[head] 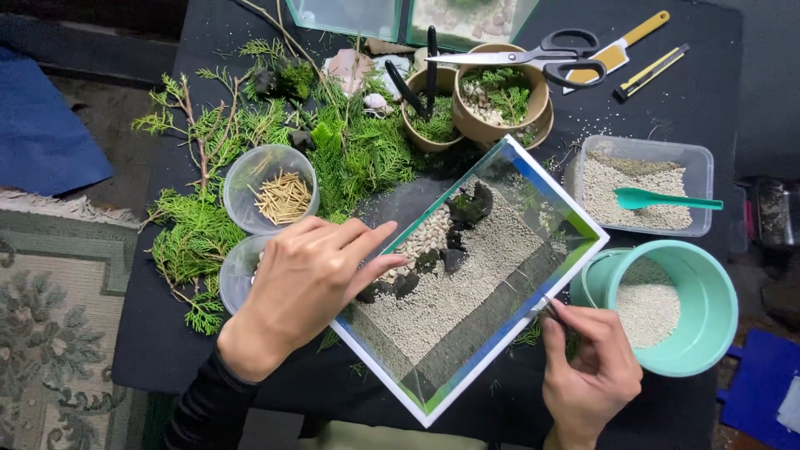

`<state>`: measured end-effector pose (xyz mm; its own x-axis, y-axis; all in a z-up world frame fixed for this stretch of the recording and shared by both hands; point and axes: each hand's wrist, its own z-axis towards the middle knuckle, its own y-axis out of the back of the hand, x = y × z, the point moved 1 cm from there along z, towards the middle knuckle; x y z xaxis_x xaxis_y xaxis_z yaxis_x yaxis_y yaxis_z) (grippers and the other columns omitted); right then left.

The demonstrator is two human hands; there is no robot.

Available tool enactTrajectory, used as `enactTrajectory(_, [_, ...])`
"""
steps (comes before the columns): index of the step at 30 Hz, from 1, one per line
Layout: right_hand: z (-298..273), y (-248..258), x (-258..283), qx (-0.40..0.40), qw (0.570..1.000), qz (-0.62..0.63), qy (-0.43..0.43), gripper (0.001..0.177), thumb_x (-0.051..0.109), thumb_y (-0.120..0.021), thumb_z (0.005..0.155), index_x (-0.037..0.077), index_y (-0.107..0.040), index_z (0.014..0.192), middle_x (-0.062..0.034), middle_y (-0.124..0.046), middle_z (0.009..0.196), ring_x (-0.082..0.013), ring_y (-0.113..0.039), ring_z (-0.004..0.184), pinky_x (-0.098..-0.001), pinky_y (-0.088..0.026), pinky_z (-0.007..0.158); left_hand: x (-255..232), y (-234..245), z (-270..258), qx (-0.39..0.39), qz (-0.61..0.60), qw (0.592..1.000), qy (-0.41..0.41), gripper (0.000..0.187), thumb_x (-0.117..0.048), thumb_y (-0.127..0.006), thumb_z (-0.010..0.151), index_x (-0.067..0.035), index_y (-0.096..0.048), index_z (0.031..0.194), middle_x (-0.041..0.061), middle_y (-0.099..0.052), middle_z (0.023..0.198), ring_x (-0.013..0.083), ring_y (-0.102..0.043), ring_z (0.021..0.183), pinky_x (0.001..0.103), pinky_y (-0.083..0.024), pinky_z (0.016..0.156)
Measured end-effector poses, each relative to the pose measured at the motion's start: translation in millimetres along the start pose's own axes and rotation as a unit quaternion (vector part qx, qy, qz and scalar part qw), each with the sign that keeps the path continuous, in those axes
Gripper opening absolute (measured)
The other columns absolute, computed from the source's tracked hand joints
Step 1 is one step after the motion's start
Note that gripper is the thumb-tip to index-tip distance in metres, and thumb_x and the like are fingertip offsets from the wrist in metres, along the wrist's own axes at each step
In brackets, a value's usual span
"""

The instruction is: Assembling a miniature terrarium by trimming plants with scissors and placing them into a glass container with sand and rocks

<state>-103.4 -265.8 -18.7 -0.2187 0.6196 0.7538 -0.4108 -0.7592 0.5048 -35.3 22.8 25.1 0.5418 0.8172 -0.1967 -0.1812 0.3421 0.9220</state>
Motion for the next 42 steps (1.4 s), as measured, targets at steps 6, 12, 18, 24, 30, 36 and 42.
enactTrajectory(6, [3.1,4.4,-4.5,0.024,1.000,0.011,0.012,0.010,-0.006,-0.074,0.093,-0.008,-0.069,0.102,-0.0219,-0.068,0.098,-0.0240,-0.067,0.088,-0.0267,-0.052,0.079,-6.4,-5.4,-2.0,-0.026,-0.067,0.997,0.017,0.021,-0.027,-0.071,0.100,-0.008,-0.076,0.104,0.001,-0.073,0.088,0.0173,-0.066,0.067,0.035,-0.052,0.064])
enactTrajectory(12, [-0.6,2.7,-5.8,0.009,1.000,-0.005,0.009,0.011,-0.004,-0.076,0.094,-0.005,-0.071,0.103,-0.0196,-0.068,0.098,-0.0204,-0.065,0.085,-0.0234,-0.045,0.067,-8.9,-7.7,-5.1,-0.042,-0.066,0.996,0.032,0.019,-0.026,-0.069,0.101,-0.009,-0.076,0.107,-0.001,-0.068,0.082,0.0192,-0.062,0.063,0.036,-0.050,0.062])
enactTrajectory(18, [-4.2,1.9,-6.1,0.011,1.000,0.009,0.021,0.009,-0.003,-0.074,0.094,-0.005,-0.069,0.102,-0.0199,-0.071,0.099,-0.0240,-0.068,0.090,-0.0297,-0.052,0.087,-12.1,-4.1,-4.7,-0.050,-0.037,0.998,0.022,0.016,-0.022,-0.073,0.100,-0.006,-0.075,0.102,0.002,-0.069,0.083,0.0169,-0.064,0.064,0.034,-0.052,0.063])
enactTrajectory(24, [-12.0,8.3,-16.3,0.006,0.996,0.067,-0.060,0.021,-0.015,-0.067,0.095,-0.012,-0.066,0.116,-0.0217,-0.065,0.103,-0.0234,-0.065,0.090,-0.0311,-0.063,0.089,-15.5,4.6,-1.9,-0.052,0.023,0.998,0.018,0.019,-0.028,-0.071,0.103,-0.009,-0.072,0.101,0.001,-0.064,0.080,0.0173,-0.061,0.063,0.034,-0.046,0.062])
enactTrajectory(30, [-6.0,22.3,-10.6,0.013,0.988,0.128,-0.081,0.027,-0.017,-0.058,0.097,-0.015,-0.058,0.124,-0.0252,-0.057,0.105,-0.0303,-0.071,0.085,-0.0360,-0.066,0.089,-20.7,-7.5,-6.2,-0.003,0.029,0.998,0.059,0.039,-0.041,-0.070,0.098,-0.009,-0.074,0.119,0.002,-0.076,0.089,0.0124,-0.070,0.064,0.030,-0.055,0.059])
enactTrajectory(36, [1.9,44.7,-47.2,0.079,0.951,0.270,-0.131,0.022,0.002,-0.062,0.096,0.005,-0.063,0.118,-0.0156,-0.062,0.105,-0.0263,-0.070,0.080,-0.0325,-0.068,0.070,-23.5,-9.9,-5.9,-0.025,-0.009,0.997,0.072,0.026,-0.025,-0.073,0.099,-0.008,-0.073,0.118,0.000,-0.070,0.081,0.0121,-0.063,0.060,0.032,-0.049,0.059])
enactTrajectory(42, [75.7,68.9,-13.5,0.156,0.982,0.102,-0.024,0.023,-0.001,-0.062,0.095,-0.002,-0.062,0.118,-0.0182,-0.061,0.107,-0.0228,-0.068,0.078,-0.0271,-0.061,0.072,-25.6,-12.1,-10.6,-0.046,-0.070,0.991,0.102,0.023,-0.022,-0.074,0.097,-0.007,-0.075,0.114,0.002,-0.073,0.086,0.0142,-0.067,0.067,0.034,-0.051,0.062])
